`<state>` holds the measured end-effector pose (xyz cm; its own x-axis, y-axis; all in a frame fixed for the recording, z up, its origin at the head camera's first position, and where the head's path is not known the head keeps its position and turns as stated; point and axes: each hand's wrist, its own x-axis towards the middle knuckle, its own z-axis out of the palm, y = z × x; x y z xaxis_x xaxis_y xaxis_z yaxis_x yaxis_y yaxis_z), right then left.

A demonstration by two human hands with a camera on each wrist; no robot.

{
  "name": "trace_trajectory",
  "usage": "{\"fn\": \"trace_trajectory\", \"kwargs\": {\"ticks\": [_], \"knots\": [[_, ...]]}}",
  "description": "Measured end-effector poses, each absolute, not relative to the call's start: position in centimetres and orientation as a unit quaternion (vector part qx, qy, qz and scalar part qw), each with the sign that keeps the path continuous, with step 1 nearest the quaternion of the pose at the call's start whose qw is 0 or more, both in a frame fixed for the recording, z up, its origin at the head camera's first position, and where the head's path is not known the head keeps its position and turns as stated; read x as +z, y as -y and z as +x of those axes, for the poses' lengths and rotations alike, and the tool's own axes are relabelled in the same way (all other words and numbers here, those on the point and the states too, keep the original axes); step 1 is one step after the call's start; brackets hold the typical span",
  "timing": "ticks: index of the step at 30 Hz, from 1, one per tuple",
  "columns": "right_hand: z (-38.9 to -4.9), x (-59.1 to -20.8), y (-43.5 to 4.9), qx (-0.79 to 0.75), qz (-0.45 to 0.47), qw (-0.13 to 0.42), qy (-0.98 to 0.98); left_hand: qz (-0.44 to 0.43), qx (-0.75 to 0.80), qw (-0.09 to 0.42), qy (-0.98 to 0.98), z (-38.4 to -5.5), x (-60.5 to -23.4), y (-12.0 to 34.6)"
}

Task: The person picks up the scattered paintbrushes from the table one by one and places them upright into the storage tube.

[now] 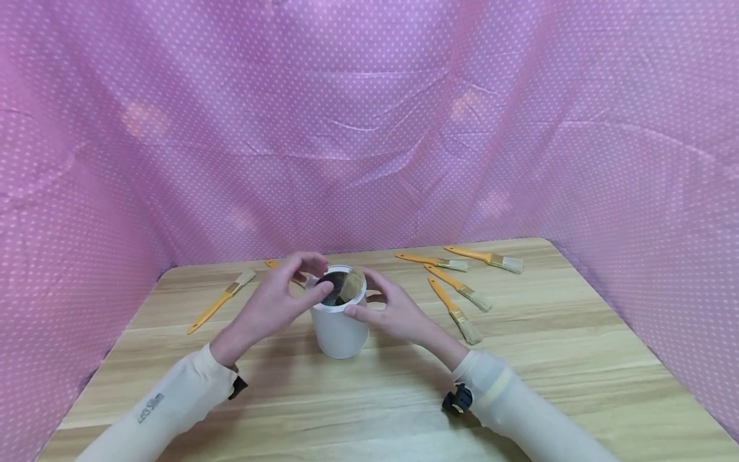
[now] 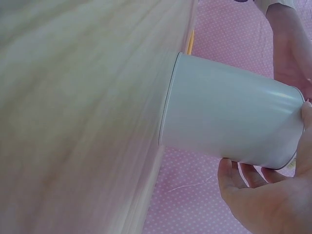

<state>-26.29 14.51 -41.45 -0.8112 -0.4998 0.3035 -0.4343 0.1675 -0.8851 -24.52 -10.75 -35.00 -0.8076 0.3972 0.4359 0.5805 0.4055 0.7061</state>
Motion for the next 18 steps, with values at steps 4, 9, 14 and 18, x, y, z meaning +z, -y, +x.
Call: {"fn": "trace_trajectory", "kwargs": {"ticks": [4, 9, 14, 18], "knots": [[-26.2, -41.6, -14.6, -0.570, -0.303, 0.028, -0.763, -0.285, -0.446, 0.124, 0.840, -26.1, -35.7, 12.1], [-26.0, -41.6, -14.7, -0.571, -0.293, 0.025, -0.766, -0.257, -0.402, 0.135, 0.868, -28.6, -37.1, 14.4], [-26.0, -41.6, -14.7, -0.573, -0.298, 0.026, -0.763, -0.220, -0.245, 0.133, 0.935, -30.5, -38.9, 17.3], [-26.1, -41.5, -14.7, -0.578, -0.309, 0.025, -0.755, -0.185, -0.158, 0.089, 0.966, -31.3, -40.1, 19.5]]}}
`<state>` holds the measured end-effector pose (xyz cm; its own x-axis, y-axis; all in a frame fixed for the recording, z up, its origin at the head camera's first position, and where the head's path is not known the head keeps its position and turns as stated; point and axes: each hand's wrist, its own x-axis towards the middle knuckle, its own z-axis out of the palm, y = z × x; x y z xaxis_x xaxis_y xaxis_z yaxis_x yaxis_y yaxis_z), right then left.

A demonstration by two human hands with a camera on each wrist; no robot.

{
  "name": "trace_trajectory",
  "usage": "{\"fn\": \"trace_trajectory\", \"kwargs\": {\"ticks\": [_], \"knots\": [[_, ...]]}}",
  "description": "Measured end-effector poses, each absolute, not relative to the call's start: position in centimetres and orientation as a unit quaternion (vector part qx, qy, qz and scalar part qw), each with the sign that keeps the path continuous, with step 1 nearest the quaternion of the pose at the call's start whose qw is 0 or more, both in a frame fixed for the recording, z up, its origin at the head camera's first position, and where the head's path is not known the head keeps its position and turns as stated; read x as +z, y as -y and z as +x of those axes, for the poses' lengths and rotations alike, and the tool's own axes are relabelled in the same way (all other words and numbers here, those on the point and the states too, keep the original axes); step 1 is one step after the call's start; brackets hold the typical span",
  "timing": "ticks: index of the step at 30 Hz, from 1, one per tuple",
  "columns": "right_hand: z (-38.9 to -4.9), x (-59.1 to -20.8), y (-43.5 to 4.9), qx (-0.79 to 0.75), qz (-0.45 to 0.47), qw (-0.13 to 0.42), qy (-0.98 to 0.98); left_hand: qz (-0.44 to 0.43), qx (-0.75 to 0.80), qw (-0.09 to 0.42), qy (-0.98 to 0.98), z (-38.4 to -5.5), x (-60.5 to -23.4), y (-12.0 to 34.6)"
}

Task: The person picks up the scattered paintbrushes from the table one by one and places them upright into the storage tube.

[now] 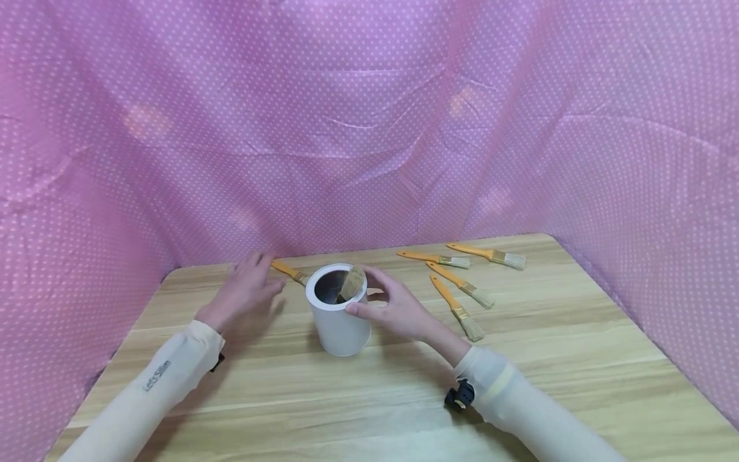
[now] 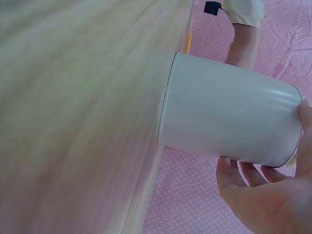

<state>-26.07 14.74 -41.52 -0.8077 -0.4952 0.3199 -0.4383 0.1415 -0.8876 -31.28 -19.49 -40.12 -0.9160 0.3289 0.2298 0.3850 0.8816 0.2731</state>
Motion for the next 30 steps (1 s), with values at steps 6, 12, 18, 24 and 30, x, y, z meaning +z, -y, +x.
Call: {"fn": "trace_trajectory", "kwargs": {"ticks": [6, 12, 18, 24, 30], "knots": [[-26.1, -41.5, -14.8, -0.578, -0.304, 0.035, -0.757, -0.119, -0.169, 0.000, 0.978, -32.9, -41.3, 22.7], [-26.2, -41.2, -14.9, -0.577, -0.302, 0.035, -0.758, -0.088, -0.194, -0.044, 0.976, -34.4, -41.3, 25.5], [-26.3, -41.1, -14.9, -0.579, -0.305, 0.039, -0.755, -0.059, -0.198, -0.059, 0.977, -35.0, -41.6, 27.0], [-26.5, -41.0, -14.8, -0.585, -0.302, 0.045, -0.751, -0.007, -0.201, -0.087, 0.976, -35.4, -42.1, 27.6], [-26.5, -41.0, -14.8, -0.591, -0.295, 0.055, -0.749, 0.023, -0.230, -0.107, 0.967, -35.6, -42.4, 27.7]]}}
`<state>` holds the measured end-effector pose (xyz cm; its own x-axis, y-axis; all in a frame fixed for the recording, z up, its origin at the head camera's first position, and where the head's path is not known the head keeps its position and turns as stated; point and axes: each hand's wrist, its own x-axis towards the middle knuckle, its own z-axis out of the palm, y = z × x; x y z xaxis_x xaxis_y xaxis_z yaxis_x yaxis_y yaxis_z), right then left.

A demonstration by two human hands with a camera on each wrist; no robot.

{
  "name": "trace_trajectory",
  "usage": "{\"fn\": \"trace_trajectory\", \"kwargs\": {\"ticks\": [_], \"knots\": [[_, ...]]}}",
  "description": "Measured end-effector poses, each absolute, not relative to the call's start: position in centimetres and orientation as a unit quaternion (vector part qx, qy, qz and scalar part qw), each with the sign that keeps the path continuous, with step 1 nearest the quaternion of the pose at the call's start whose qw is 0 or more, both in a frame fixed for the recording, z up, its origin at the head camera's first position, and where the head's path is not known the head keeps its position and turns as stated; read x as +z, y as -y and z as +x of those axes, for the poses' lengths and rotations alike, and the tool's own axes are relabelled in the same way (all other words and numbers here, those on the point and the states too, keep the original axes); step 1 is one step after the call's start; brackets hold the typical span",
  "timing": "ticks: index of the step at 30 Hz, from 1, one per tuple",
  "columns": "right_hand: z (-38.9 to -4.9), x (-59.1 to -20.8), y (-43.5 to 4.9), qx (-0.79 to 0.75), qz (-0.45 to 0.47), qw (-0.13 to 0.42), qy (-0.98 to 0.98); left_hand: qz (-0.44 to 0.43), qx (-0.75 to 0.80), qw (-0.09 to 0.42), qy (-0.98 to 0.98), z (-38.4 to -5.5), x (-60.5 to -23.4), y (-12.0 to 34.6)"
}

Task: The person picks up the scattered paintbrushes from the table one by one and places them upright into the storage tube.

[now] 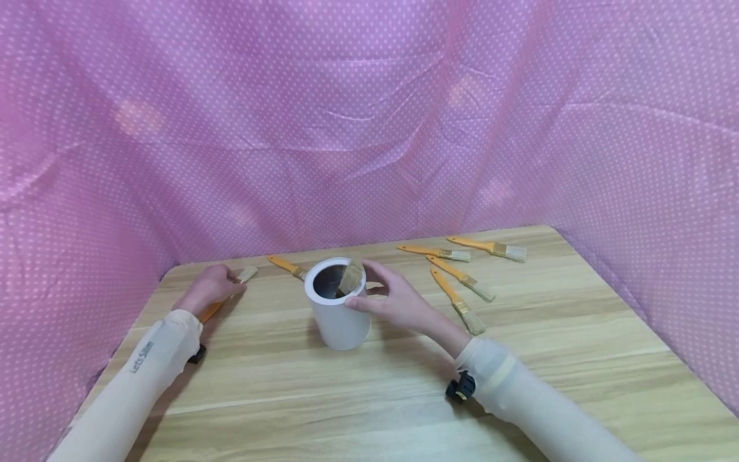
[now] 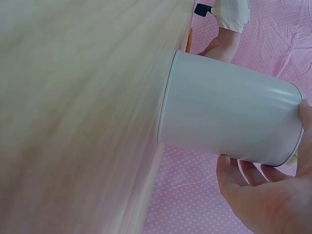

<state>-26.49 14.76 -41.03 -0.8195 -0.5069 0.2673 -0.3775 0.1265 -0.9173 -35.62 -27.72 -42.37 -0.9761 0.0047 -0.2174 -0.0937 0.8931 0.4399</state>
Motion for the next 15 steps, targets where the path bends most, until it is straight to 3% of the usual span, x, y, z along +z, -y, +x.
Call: {"fn": "trace_trajectory", "kwargs": {"ticks": [15], "knots": [[-26.47, -40.90, -14.88, -0.589, -0.285, 0.059, -0.754, -0.030, 0.209, 0.083, -0.974, -34.96, -41.87, 27.20]]}}
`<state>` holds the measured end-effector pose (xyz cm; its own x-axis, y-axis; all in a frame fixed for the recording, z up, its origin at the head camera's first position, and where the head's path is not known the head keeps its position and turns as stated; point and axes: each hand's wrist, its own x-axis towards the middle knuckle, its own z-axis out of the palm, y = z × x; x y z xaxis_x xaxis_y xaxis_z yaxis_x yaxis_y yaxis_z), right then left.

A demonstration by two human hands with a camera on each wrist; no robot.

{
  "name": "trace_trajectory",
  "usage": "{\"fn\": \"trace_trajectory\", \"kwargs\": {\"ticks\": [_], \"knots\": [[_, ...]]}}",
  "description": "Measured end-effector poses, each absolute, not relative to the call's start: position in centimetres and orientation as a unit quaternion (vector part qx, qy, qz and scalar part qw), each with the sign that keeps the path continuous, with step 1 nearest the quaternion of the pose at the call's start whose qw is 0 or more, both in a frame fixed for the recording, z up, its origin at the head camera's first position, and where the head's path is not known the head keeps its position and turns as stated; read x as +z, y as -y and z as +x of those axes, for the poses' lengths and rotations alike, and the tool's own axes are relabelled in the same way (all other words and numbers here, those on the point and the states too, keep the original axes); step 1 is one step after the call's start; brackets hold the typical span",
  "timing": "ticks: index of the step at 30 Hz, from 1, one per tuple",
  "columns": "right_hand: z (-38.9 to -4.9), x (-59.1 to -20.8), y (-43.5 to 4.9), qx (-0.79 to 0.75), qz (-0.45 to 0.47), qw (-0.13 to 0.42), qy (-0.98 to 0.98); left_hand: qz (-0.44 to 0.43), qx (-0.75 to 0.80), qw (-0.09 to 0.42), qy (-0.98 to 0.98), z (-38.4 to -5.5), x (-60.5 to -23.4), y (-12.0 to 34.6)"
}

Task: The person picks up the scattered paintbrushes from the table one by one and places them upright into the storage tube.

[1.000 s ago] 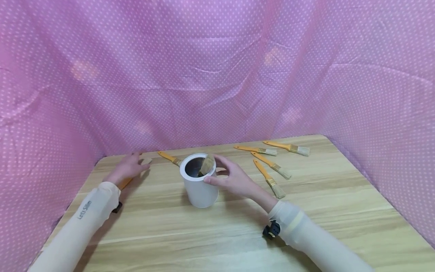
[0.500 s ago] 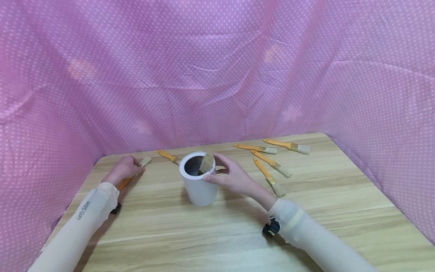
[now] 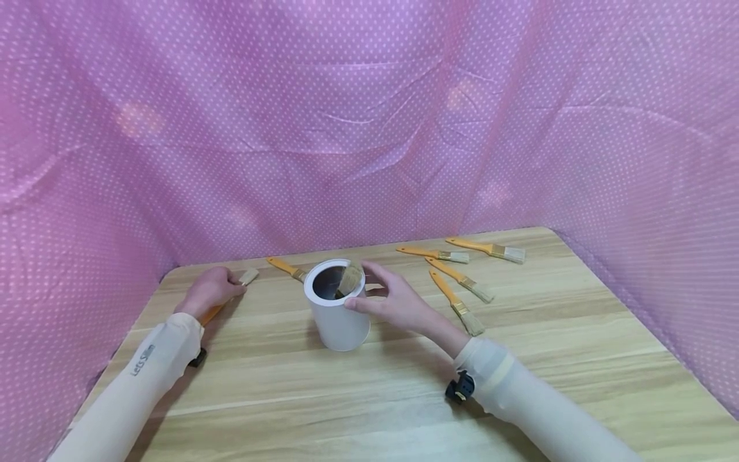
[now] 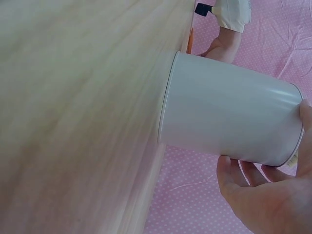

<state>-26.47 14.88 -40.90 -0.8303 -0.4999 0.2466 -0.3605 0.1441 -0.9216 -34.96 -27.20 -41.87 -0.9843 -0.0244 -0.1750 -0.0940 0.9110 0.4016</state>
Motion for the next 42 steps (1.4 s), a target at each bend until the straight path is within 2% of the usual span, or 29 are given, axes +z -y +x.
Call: {"fn": "trace_trajectory", "kwargs": {"ticks": [10, 17, 24, 31, 37, 42], "knots": [[-26.5, -41.1, -14.9, -0.588, -0.280, 0.065, -0.756, 0.026, 0.235, 0.001, -0.972, -33.1, -39.9, 25.5], [-26.4, -41.1, -15.0, -0.585, -0.275, 0.061, -0.761, 0.097, 0.250, -0.094, -0.959, -31.6, -37.4, 22.6], [-26.5, -41.2, -15.0, -0.585, -0.283, 0.055, -0.758, 0.137, 0.263, -0.133, -0.946, -28.2, -32.9, 17.8], [-26.6, -41.3, -15.0, -0.579, -0.285, 0.051, -0.762, 0.200, 0.343, -0.203, -0.895, -24.8, -29.7, 13.9], [-26.6, -41.2, -14.9, -0.577, -0.284, 0.053, -0.764, 0.236, 0.430, -0.234, -0.840, -22.2, -28.2, 12.4], [-26.6, -41.1, -14.9, -0.577, -0.280, 0.053, -0.766, 0.274, 0.509, -0.231, -0.783, -21.1, -27.4, 11.5]]}}
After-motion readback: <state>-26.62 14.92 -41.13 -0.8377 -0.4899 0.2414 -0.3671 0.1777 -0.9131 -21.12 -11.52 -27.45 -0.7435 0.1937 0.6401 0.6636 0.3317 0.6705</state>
